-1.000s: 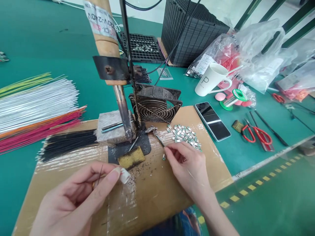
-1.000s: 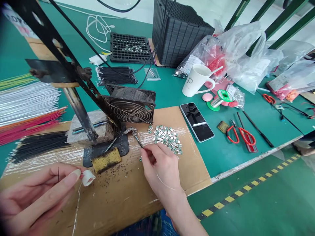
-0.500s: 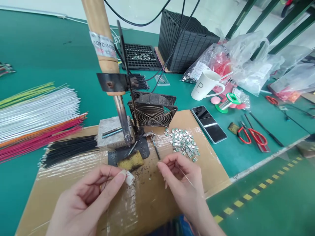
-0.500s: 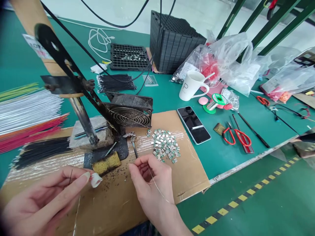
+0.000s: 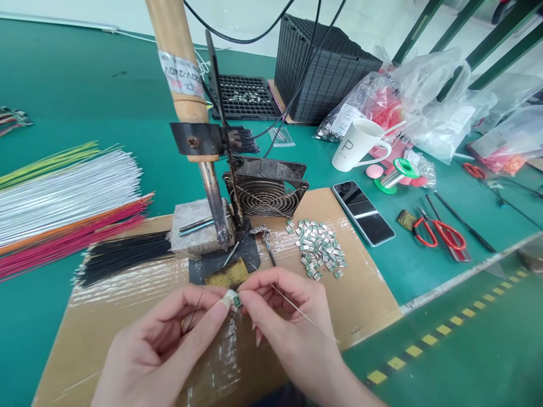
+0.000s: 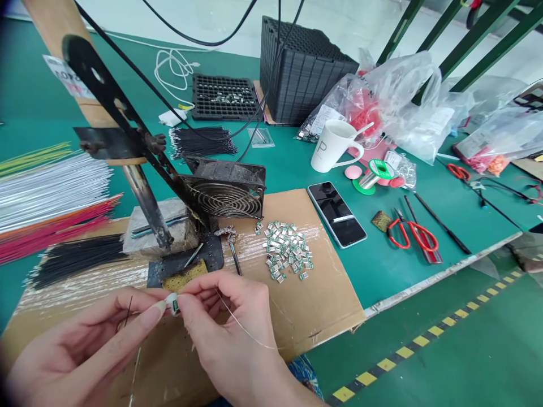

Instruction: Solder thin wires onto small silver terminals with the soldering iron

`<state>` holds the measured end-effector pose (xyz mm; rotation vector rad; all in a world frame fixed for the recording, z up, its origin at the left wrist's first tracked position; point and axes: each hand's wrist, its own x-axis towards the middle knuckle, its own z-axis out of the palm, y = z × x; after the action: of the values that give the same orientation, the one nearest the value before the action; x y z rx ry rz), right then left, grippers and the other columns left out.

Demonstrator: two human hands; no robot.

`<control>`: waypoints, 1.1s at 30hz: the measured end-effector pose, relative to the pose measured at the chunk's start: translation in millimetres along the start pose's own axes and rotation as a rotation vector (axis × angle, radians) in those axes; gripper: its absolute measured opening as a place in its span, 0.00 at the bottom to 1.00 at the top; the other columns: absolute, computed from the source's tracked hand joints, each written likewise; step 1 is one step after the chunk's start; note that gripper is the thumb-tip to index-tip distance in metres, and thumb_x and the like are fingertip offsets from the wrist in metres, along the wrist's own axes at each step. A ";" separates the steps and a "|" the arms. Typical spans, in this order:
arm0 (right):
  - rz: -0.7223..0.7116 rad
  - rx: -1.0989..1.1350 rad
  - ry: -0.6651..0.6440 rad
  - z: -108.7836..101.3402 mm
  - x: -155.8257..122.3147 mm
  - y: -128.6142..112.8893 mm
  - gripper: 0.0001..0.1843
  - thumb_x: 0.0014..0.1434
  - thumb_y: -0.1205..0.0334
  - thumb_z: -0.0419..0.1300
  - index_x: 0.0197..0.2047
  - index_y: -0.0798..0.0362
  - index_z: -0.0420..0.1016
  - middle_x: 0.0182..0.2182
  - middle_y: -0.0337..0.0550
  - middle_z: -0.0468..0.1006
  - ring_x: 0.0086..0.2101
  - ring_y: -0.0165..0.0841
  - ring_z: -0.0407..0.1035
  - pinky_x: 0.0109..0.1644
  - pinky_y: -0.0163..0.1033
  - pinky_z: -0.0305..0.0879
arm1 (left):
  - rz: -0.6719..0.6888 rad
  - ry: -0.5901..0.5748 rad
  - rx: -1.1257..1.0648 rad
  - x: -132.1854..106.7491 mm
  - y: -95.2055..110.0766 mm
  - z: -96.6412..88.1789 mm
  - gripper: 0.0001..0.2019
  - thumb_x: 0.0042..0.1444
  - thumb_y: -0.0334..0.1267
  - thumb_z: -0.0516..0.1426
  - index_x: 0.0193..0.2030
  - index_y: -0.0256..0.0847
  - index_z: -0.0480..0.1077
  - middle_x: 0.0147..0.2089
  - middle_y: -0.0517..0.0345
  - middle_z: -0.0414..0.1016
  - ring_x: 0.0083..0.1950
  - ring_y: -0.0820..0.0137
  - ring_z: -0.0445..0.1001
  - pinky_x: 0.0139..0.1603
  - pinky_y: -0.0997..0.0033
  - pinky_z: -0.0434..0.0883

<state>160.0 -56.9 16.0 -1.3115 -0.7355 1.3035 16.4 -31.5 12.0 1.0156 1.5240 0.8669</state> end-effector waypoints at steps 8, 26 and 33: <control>-0.014 -0.021 -0.007 -2.6 5.8 0.6 0.02 0.55 0.67 0.66 0.32 0.52 0.82 0.21 0.34 0.75 0.21 0.24 0.65 0.24 0.28 0.64 | 0.003 -0.069 0.011 2.6 -7.1 -5.0 0.17 0.44 0.54 0.71 0.32 0.44 0.79 0.28 0.57 0.82 0.28 0.64 0.80 0.23 0.75 0.75; -0.259 -0.370 0.017 -11.1 0.6 3.9 0.11 0.69 0.65 0.57 0.47 0.47 0.81 0.37 0.40 0.80 0.35 0.30 0.74 0.39 0.34 0.72 | 0.042 -0.058 0.061 3.9 -17.0 -6.2 0.13 0.51 0.51 0.69 0.34 0.46 0.77 0.33 0.62 0.83 0.30 0.72 0.80 0.25 0.85 0.71; -0.246 -0.463 -0.008 -19.4 -1.2 -3.1 0.18 0.68 0.73 0.52 0.55 0.42 0.69 0.31 0.31 0.76 0.30 0.27 0.71 0.35 0.34 0.67 | 0.014 -0.041 0.071 8.0 -19.4 -5.4 0.14 0.52 0.53 0.68 0.37 0.48 0.76 0.34 0.64 0.83 0.30 0.73 0.80 0.26 0.86 0.71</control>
<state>179.0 -62.5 15.5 -1.5195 -1.2146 0.9714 7.3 -31.5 -7.8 1.0897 1.5239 0.8018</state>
